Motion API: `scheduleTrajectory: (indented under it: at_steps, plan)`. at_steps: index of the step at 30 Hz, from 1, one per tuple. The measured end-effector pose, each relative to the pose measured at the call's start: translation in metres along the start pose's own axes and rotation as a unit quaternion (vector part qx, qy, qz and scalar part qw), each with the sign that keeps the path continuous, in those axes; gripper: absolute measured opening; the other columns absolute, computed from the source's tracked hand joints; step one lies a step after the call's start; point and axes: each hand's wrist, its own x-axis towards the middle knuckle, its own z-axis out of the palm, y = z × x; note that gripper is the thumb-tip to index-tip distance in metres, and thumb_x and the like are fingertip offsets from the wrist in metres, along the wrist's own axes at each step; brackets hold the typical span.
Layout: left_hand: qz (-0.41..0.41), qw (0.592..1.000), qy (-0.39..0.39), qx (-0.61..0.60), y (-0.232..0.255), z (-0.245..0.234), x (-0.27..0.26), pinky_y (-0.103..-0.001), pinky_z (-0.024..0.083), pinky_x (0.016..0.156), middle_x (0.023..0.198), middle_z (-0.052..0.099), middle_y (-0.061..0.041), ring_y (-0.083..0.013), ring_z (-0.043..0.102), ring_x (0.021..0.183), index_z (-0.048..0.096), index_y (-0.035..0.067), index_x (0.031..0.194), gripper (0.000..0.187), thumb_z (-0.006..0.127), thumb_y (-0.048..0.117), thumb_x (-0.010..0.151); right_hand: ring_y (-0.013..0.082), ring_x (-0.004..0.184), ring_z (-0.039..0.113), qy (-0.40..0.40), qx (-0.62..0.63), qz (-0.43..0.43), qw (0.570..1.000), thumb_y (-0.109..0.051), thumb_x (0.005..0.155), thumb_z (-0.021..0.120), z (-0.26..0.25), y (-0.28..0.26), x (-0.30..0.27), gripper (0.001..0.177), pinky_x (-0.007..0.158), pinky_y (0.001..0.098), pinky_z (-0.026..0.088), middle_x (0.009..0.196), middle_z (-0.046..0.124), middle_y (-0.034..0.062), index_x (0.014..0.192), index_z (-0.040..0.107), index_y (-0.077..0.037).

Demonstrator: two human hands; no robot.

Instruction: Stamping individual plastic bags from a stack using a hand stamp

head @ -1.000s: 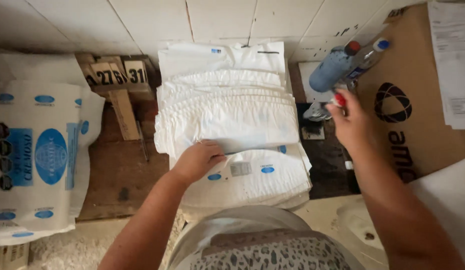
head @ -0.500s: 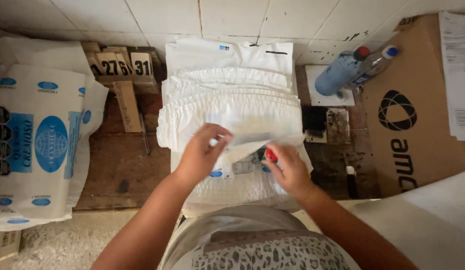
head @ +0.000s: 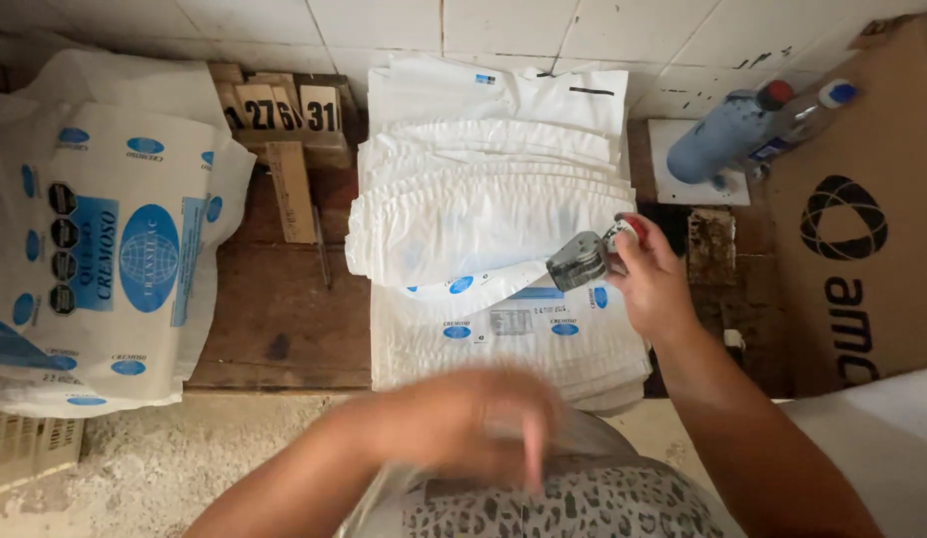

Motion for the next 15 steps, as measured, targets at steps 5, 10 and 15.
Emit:
scheduleTrajectory:
  at_steps: [5,10,15]
  plan:
    - [-0.157,0.901,0.057,0.4,-0.188,-0.014,-0.002,-0.044,0.053,0.095,0.125,0.059,0.002,-0.0285,0.062,0.119,0.07,0.026,0.113,0.041,0.086,0.035,0.076,0.0205,0.094,0.07,-0.01,0.03,0.007,0.999,-0.026,0.105,0.065,-0.009,0.007,0.008,0.036,0.084,0.0448,0.065,0.113,0.059,-0.0008,0.139,0.056,-0.021]
    - [-0.19,0.873,0.05,0.447,-0.213,-0.029,0.007,-0.04,0.043,0.105,0.129,0.063,0.008,-0.0215,0.052,0.136,0.074,0.037,0.109,0.024,0.079,0.042,0.087,0.0161,0.103,0.062,-0.004,-0.033,-0.03,0.999,-0.03,0.105,0.064,-0.014,-0.042,-0.035,0.043,0.086,0.0418,0.062,0.118,0.052,-0.0002,0.145,0.052,-0.02]
    - [-0.157,0.935,0.124,0.294,-0.189,-0.039,0.013,-0.047,0.054,0.097,0.109,0.078,-0.008,-0.0323,0.07,0.112,0.079,0.015,0.105,0.014,0.07,0.021,0.096,0.0221,0.102,0.062,0.006,-0.212,-0.192,0.958,-0.015,0.1,0.064,-0.019,-0.093,-0.096,0.047,0.081,0.0381,0.062,0.118,0.058,0.0143,0.146,0.053,-0.006]
